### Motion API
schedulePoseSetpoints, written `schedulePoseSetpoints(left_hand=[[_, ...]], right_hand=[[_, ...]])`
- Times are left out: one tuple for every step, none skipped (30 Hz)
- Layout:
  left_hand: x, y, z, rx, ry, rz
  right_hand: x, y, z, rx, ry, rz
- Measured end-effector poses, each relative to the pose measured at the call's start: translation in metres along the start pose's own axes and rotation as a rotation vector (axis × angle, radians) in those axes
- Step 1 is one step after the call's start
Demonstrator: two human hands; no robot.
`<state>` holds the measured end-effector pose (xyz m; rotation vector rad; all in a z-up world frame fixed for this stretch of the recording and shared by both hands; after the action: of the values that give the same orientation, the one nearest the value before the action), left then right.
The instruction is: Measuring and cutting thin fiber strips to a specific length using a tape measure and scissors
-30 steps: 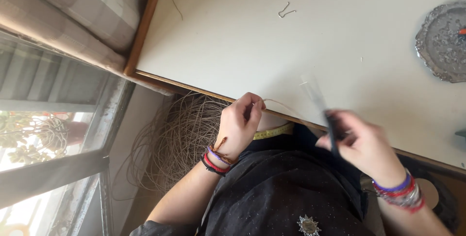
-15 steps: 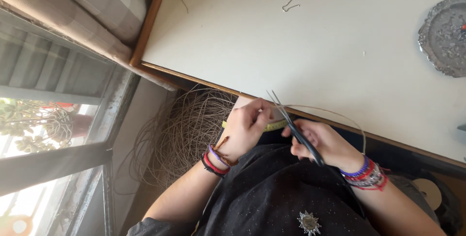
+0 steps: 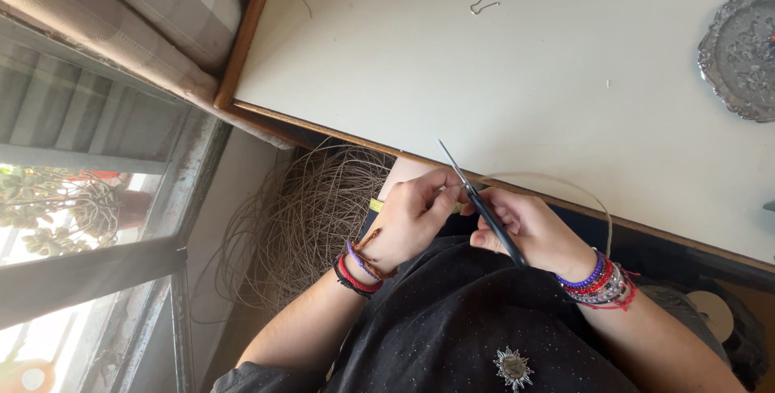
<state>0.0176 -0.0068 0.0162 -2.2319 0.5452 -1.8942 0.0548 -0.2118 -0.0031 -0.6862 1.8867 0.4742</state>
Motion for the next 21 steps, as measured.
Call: schedulePoseSetpoints(left_hand=[[-0.001,0.0,0.0,-0.001,0.001,0.0],[-0.001,-0.001,0.0,-0.011,0.04,-0.056],[-0.001,-0.001,0.0,-0.021,0.078,-0.112],[0.001,-0.006,0.004,-0.022,0.079,-0.111],[0.008,-0.01,0.006,-0.08,0.283,-0.294],[0.014,-0.014,0.008,-0.138,0.487,-0.477],[0.01,-0.006,0.005,-0.141,0.488,-0.476],[0.005,0.003,0.002,-0.164,0.445,-0.639],[-0.001,0.012,-0.001,-0.188,0.396,-0.804],[-0.003,0.011,0.001,-0.191,0.395,-0.804],[-0.005,0.009,0.005,-0.141,0.377,-0.707],[-0.007,0.008,0.008,-0.092,0.36,-0.611],[-0.013,0.006,0.01,-0.095,0.359,-0.613],[-0.018,0.005,0.011,-0.092,0.335,-0.511],[-0.023,0.002,0.016,-0.087,0.317,-0.404],[-0.022,0.0,0.017,-0.087,0.322,-0.401],[-0.023,0.001,0.016,-0.103,0.285,-0.37],[-0.023,0.001,0.014,-0.118,0.247,-0.339],[-0.023,0.003,0.014,-0.119,0.249,-0.337],[-0.023,0.005,0.014,-0.154,0.229,-0.401],[-0.024,0.008,0.014,-0.187,0.206,-0.467]], right_hand=[[-0.005,0.0,-0.002,0.002,0.0,0.0],[-0.01,0.0,-0.003,-0.016,-0.036,0.034],[-0.015,0.0,-0.005,-0.034,-0.072,0.068],[-0.024,0.002,-0.006,-0.033,-0.073,0.069],[-0.033,0.004,-0.007,-0.094,-0.082,0.149],[-0.042,0.007,-0.009,-0.155,-0.09,0.23],[-0.042,0.006,-0.011,-0.152,-0.092,0.23],[-0.042,0.007,-0.012,-0.184,-0.086,0.264],[-0.041,0.007,-0.015,-0.216,-0.078,0.299],[-0.037,0.003,-0.016,-0.213,-0.077,0.3],[-0.032,-0.001,-0.016,-0.189,-0.066,0.327],[-0.027,-0.005,-0.017,-0.164,-0.054,0.353],[-0.025,-0.011,-0.015,-0.161,-0.052,0.354],[-0.022,-0.02,-0.012,-0.008,-0.022,0.167],[-0.022,-0.03,-0.007,0.142,0.002,-0.024],[-0.032,-0.043,0.0,0.145,-0.003,-0.026],[-0.042,-0.056,0.003,0.256,-0.037,-0.568],[-0.053,-0.068,0.006,0.358,-0.072,-1.111],[-0.046,-0.076,0.016,0.361,-0.073,-1.11],[-0.039,-0.085,0.026,0.35,0.03,-1.217],[-0.032,-0.094,0.036,0.337,0.134,-1.321]])
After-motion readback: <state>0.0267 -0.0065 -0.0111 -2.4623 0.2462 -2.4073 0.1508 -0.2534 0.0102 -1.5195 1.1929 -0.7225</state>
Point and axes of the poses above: each hand's wrist, its own z-axis towards the middle knuckle, its own y-axis out of the palm, x = y × z, the point moved 2 cm from there along z, towards the middle knuckle, and after that the axes turned 8 degrees about z, right-handed, at the moved point
